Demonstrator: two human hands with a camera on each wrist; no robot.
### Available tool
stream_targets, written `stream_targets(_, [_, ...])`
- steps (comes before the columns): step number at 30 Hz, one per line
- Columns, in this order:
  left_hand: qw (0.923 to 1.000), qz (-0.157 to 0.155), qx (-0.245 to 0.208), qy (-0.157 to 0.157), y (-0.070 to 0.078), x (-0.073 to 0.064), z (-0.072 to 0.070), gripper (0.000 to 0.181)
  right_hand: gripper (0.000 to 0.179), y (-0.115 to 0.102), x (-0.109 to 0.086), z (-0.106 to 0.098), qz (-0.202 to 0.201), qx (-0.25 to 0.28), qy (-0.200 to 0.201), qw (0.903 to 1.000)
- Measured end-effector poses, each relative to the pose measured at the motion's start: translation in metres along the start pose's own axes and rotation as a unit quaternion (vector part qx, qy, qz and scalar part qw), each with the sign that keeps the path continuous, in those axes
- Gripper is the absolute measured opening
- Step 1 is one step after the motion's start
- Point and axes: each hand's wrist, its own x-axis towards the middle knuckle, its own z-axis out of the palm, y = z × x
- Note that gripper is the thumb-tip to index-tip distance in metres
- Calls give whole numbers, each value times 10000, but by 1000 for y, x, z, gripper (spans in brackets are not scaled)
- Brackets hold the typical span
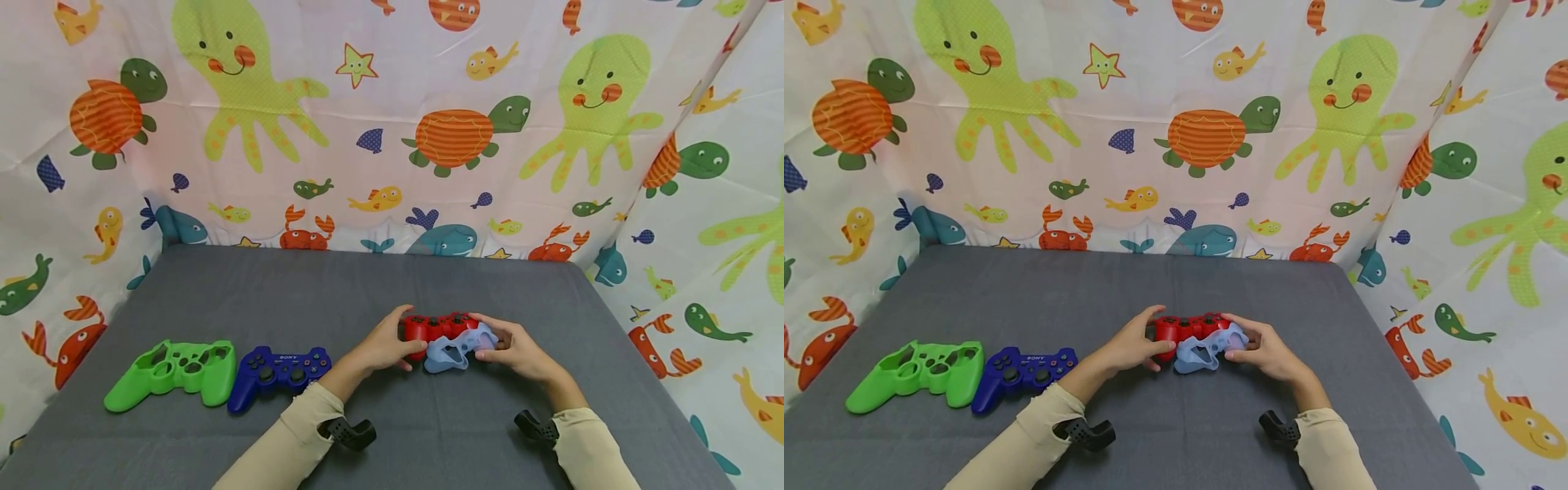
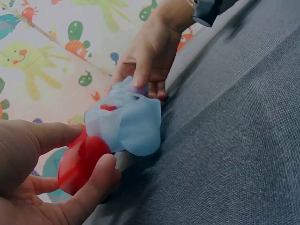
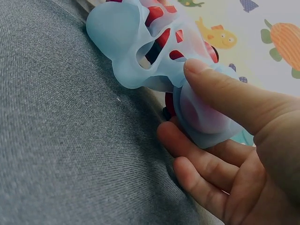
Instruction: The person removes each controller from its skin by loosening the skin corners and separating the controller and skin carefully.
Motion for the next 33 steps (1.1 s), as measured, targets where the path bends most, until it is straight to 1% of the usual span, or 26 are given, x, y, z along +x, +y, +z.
stream_targets(2, [9999, 27, -129, -58, -2, 1, 0, 78, 68, -1, 0, 1, 40, 5, -14, 10000])
stream_targets(6, [9995, 105, -246, -136, -3, 1, -2, 72, 69, -3, 1, 2, 94, -31, -29, 9999])
stream_targets(11, [9996, 89, -245, -136, -3, 2, -4, 72, 69, -4, 1, 3, 103, -71, -34, 9999])
stream_targets(15, [9999, 74, -105, -104, -3, 2, -4, 75, 69, -4, 1, 4, 140, -77, -33, 9999])
stream_targets(20, [9989, 198, 431, 23, -4, 2, -4, 74, 68, -6, 3, 6, 223, -182, 43, 9996])
stream_targets(22, [9982, 216, 548, 71, -4, 1, -4, 73, 68, -8, 3, 7, 235, -228, 93, 9994])
stream_targets(26, [9987, 182, 473, 108, -5, 3, -4, 73, 68, -8, 5, 8, 213, -337, 191, 9990])
stream_targets(28, [9989, 150, 410, 142, -6, 4, -3, 73, 69, -8, 6, 9, 205, -311, 264, 9990])
stream_targets(31, [9990, 136, 349, 231, -6, 5, -3, 73, 70, -7, 6, 10, 319, -139, 368, 9987])
stream_targets(33, [9990, 116, 329, 264, -6, 5, -3, 73, 67, -7, 5, 10, 441, 17, 456, 9980])
